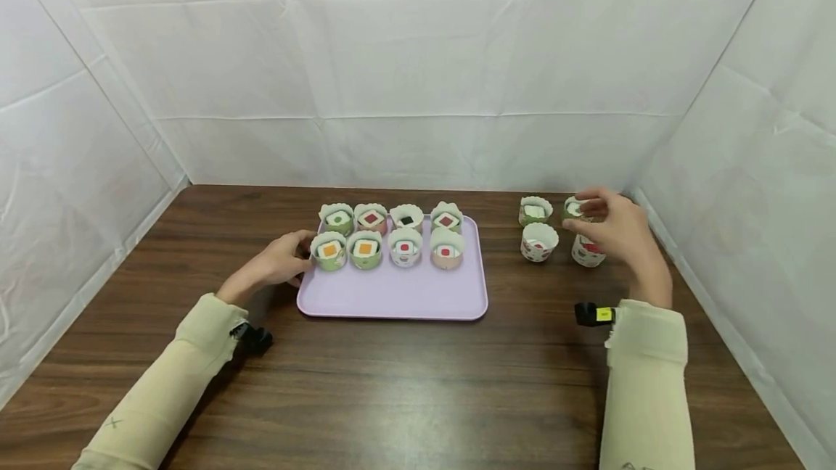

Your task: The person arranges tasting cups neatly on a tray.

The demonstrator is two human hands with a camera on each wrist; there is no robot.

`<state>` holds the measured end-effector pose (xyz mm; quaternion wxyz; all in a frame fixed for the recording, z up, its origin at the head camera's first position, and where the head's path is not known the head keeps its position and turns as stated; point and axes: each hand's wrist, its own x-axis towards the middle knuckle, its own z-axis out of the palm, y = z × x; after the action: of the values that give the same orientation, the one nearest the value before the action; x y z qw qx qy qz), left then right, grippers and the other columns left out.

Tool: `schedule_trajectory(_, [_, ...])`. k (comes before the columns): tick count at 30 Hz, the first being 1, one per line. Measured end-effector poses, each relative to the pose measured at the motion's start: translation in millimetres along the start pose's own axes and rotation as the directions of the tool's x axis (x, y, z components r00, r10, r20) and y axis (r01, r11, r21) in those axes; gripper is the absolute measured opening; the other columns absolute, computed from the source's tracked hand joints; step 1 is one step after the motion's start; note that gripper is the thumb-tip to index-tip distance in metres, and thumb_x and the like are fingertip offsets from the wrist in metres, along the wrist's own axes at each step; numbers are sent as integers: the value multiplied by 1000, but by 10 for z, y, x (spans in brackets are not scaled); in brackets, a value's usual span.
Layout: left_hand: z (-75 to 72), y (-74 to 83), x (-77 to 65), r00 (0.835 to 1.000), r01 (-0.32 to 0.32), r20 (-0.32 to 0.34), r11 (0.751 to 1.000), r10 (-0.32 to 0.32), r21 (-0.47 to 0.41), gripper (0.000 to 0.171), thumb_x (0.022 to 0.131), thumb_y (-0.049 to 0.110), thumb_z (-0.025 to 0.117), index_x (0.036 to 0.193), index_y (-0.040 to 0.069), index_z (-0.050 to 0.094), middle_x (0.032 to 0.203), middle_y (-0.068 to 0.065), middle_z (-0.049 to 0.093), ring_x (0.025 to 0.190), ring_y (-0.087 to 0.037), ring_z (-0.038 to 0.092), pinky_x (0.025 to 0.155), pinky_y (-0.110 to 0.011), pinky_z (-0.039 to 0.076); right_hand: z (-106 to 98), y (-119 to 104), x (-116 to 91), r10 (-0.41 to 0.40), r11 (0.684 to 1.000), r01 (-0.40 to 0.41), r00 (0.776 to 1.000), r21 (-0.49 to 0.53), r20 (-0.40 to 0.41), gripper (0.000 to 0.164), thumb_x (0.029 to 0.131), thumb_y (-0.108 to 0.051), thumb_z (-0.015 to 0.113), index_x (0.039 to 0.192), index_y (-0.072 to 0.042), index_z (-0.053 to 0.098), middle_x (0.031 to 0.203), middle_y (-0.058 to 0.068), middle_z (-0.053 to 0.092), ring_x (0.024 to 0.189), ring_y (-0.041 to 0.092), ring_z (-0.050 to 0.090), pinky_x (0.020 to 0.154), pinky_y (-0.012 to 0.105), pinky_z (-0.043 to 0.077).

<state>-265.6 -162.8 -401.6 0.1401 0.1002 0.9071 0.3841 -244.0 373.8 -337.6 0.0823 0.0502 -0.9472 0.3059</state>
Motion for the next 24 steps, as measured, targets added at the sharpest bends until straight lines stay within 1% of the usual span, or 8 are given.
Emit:
schedule_trajectory(2, [0, 4, 6, 1000, 0, -3, 1000, 0, -3, 61, 85, 1, 53, 143, -3, 35, 114, -21, 49, 86, -27, 61, 56, -31, 59, -34, 141, -21, 26, 1000, -26, 1000, -10, -16, 64, 84, -41, 72, 132, -4, 51, 125, 24, 57, 111, 30, 56, 79, 16, 45])
schedule_trajectory(5, [1, 4, 12, 1000, -1, -3, 1000, 1, -7, 61, 85, 1, 53, 144, -3, 35, 116, -21, 49, 87, -27, 61, 57, -31, 59, -58, 304, -48, 63, 998, -63, 998, -10, -14, 66, 84, -39, 72, 132, 0, 48, 130, 28, 51, 121, 43, 47, 89, 42, 47])
schedule_trajectory(7, [1, 5, 14, 1000, -5, 0, 1000, 5, -5, 61, 86, 1, 52, 144, -4, 34, 116, -22, 49, 88, -28, 61, 57, -31, 59, -57, 381, -57, 82, 997, -82, 997, -14, -5, 69, 84, -39, 73, 133, 2, 46, 131, 31, 48, 123, 47, 43, 89, 54, 43])
schedule_trajectory(8, [2, 4, 15, 1000, -5, 1, 1000, 5, -5, 61, 86, 1, 53, 144, -4, 34, 117, -22, 49, 89, -28, 61, 57, -31, 59, -55, 413, -60, 91, 996, -91, 996, -14, 3, 70, 84, -39, 72, 134, 2, 45, 132, 33, 48, 123, 48, 42, 89, 56, 44])
schedule_trajectory(12, [8, 1, 13, 1000, -4, 0, 1000, 4, -5, 61, 86, 0, 53, 144, -3, 35, 116, -21, 49, 90, -29, 61, 57, -31, 59, -30, 511, -57, 112, 994, -111, 992, -16, 58, 76, 85, -42, 71, 140, 1, 39, 134, 33, 46, 123, 48, 44, 84, 48, 46])
schedule_trajectory(16, [14, -6, 10, 1000, -1, -3, 1000, 1, -9, 60, 86, 0, 53, 143, -4, 35, 116, -21, 48, 90, -28, 61, 57, -31, 59, 24, 591, -35, 105, 993, -110, 988, 38, 111, 81, 85, -37, 72, 144, 1, 32, 138, 33, 43, 126, 48, 41, 87, 43, 45])
schedule_trajectory(21, [19, -16, -3, 1000, -2, 2, 1000, 2, -16, 61, 85, -1, 52, 143, -5, 35, 117, -23, 48, 89, -28, 61, 57, -32, 59, 124, 690, -14, 105, 989, -116, 988, 95, 110, 85, 83, -30, 75, 146, 2, 28, 139, 33, 42, 125, 47, 41, 82, 28, 41])
schedule_trajectory(24, [19, -11, -4, 1000, -2, 2, 1000, 2, -15, 60, 85, -1, 52, 143, -4, 35, 118, -23, 48, 88, -28, 61, 57, -32, 59, 181, 758, -16, 104, 986, -116, 989, 121, 101, 86, 83, -27, 76, 146, 3, 27, 139, 33, 40, 122, 45, 41, 82, 28, 39])
